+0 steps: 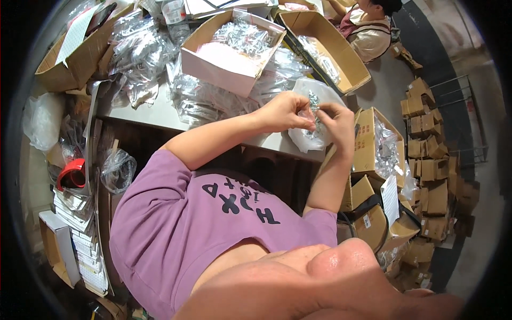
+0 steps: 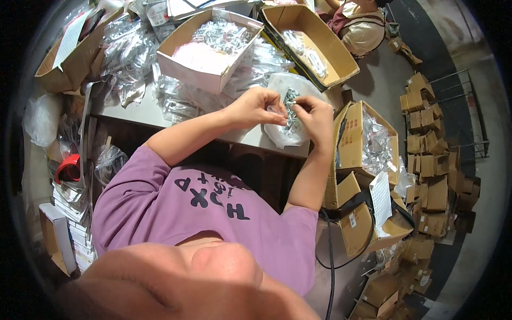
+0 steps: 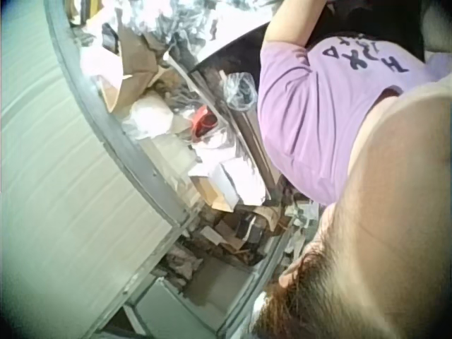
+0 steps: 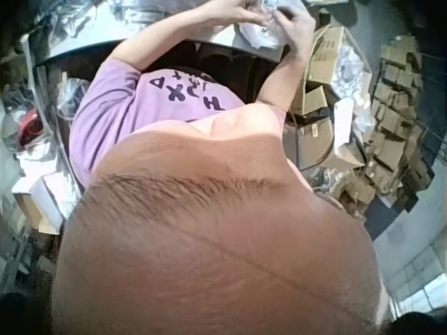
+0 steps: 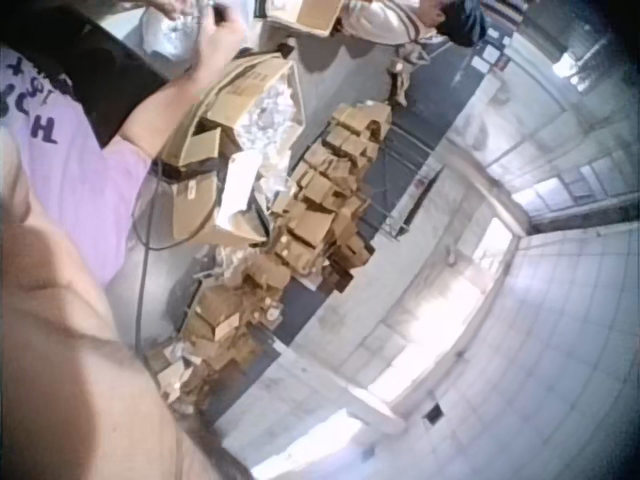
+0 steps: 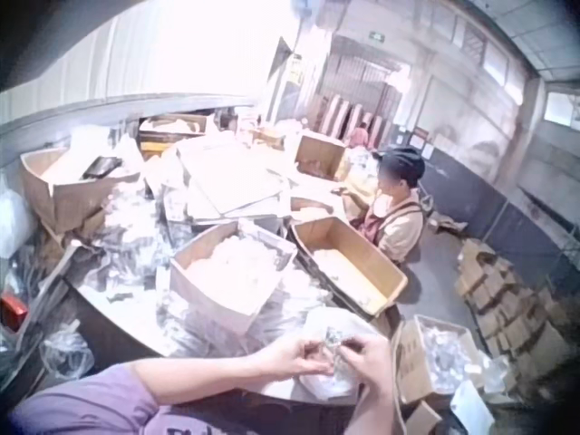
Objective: The person picks up individual small metal fasteners from a large plastic bag and places them into smaller boxes on a workstation cluttered with components.
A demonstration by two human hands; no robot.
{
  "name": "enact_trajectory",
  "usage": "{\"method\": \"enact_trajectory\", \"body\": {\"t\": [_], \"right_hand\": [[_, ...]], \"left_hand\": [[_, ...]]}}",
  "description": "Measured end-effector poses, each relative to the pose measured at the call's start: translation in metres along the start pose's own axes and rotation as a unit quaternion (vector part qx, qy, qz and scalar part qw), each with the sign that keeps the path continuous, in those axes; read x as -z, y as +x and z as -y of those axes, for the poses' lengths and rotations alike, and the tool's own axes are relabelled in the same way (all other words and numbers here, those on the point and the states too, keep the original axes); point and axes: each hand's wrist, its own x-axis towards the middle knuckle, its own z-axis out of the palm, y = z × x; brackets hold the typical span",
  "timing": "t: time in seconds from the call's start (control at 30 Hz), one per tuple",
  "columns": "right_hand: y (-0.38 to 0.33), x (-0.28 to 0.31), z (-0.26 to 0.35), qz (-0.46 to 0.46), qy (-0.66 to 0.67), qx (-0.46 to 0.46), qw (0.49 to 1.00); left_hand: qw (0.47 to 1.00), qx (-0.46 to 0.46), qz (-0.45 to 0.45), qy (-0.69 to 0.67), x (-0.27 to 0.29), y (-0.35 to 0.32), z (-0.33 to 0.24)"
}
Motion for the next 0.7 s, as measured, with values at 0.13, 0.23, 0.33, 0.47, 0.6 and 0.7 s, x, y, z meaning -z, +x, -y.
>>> {"method": "enact_trajectory", "body": {"t": [0.13, 0.23, 0.33, 0.47, 0.6, 0.7], "right_hand": [[0.001, 0.004, -0.001, 0.019, 0.245, -0.027, 0.969], [0.002, 0.004, -0.004, 0.021, 0.319, -0.015, 0.947], [0.0, -0.001, 0.005, 0.041, 0.355, -0.023, 0.934], [-0.003, -0.004, 0.017, 0.07, 0.33, -0.022, 0.941], [-0.005, -0.004, 0.018, 0.051, 0.307, -0.007, 0.95], [-0.008, 0.0, 0.019, 0.037, 0.317, 0.001, 0.948]], "left_hand": [[0.985, 0.04, -0.033, 0.166, -0.002, 0.002, -0.011], [0.971, 0.009, -0.021, 0.236, -0.004, 0.005, -0.003], [0.967, 0.009, -0.005, 0.254, -0.006, 0.007, -0.001], [0.986, 0.012, 0.014, 0.166, -0.007, 0.009, 0.001], [0.997, 0.035, 0.042, 0.057, -0.007, 0.009, 0.005], [0.997, 0.041, 0.045, -0.044, -0.01, 0.009, 0.004]]}}
